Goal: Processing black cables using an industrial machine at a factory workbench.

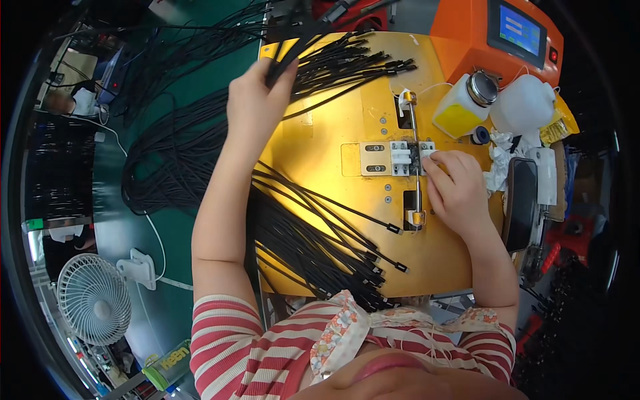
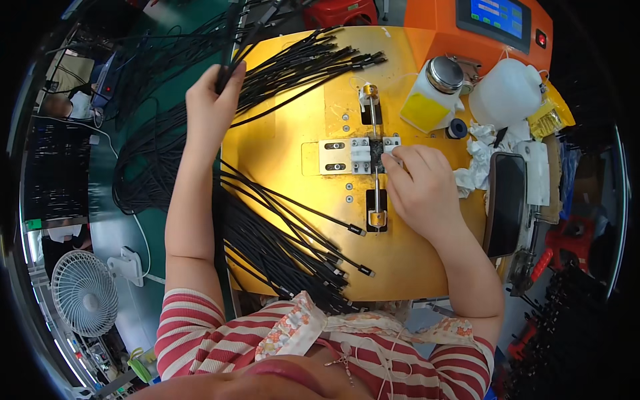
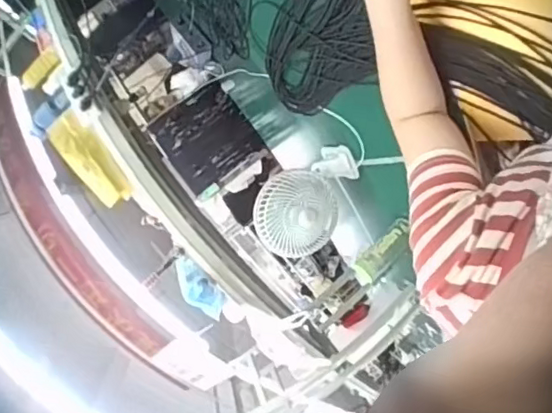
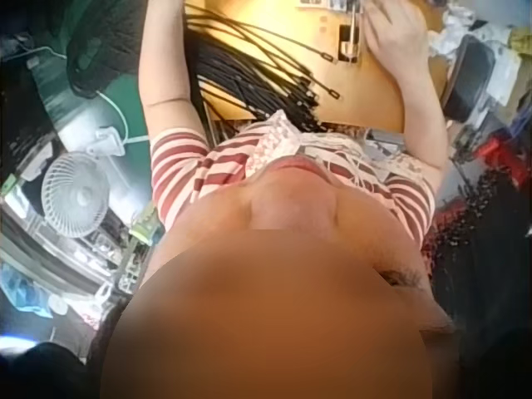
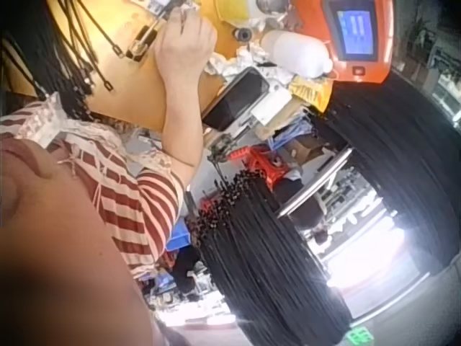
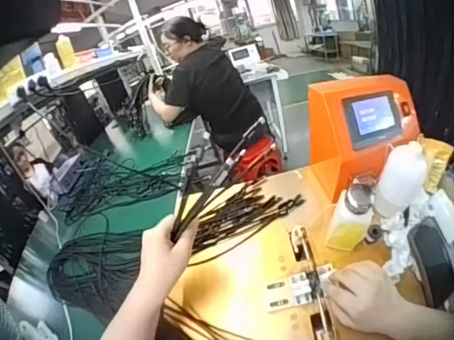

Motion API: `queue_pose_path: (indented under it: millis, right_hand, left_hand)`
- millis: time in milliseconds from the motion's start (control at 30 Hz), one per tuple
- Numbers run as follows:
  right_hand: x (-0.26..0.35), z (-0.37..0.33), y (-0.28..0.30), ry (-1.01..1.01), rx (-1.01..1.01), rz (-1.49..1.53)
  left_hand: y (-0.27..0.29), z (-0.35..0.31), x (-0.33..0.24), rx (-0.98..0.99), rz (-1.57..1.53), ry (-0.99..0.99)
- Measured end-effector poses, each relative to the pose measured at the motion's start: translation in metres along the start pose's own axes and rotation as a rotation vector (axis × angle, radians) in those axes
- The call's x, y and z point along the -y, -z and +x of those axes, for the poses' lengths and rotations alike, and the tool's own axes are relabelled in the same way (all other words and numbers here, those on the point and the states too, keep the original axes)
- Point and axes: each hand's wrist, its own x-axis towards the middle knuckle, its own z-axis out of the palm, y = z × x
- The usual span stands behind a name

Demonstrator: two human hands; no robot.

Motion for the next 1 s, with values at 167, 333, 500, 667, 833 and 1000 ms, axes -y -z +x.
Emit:
queue_pose_path:
  millis: [167,333,500,667,833,1000]
  right_hand:
    - [-0.001,-0.008,0.005,-0.037,-0.098,0.090]
    - [-0.005,-0.026,-0.007,-0.256,-0.371,0.771]
    - [0.013,-0.013,-0.010,0.130,-0.381,0.982]
    - [0.016,0.002,-0.002,0.193,0.010,0.765]
    - [0.005,-0.004,0.013,0.031,0.013,0.878]
    - [0.007,-0.005,0.002,-0.020,-0.053,0.851]
  left_hand:
    - [0.005,-0.023,-0.014,-0.241,0.266,-0.461]
    - [-0.005,-0.059,-0.046,0.060,0.006,-0.846]
    - [-0.031,-0.070,-0.035,0.115,0.033,-1.045]
    - [-0.042,-0.071,-0.028,0.177,-0.037,-1.095]
    - [-0.042,-0.069,-0.024,0.176,-0.054,-1.153]
    - [-0.047,-0.071,-0.023,0.231,0.008,-1.135]
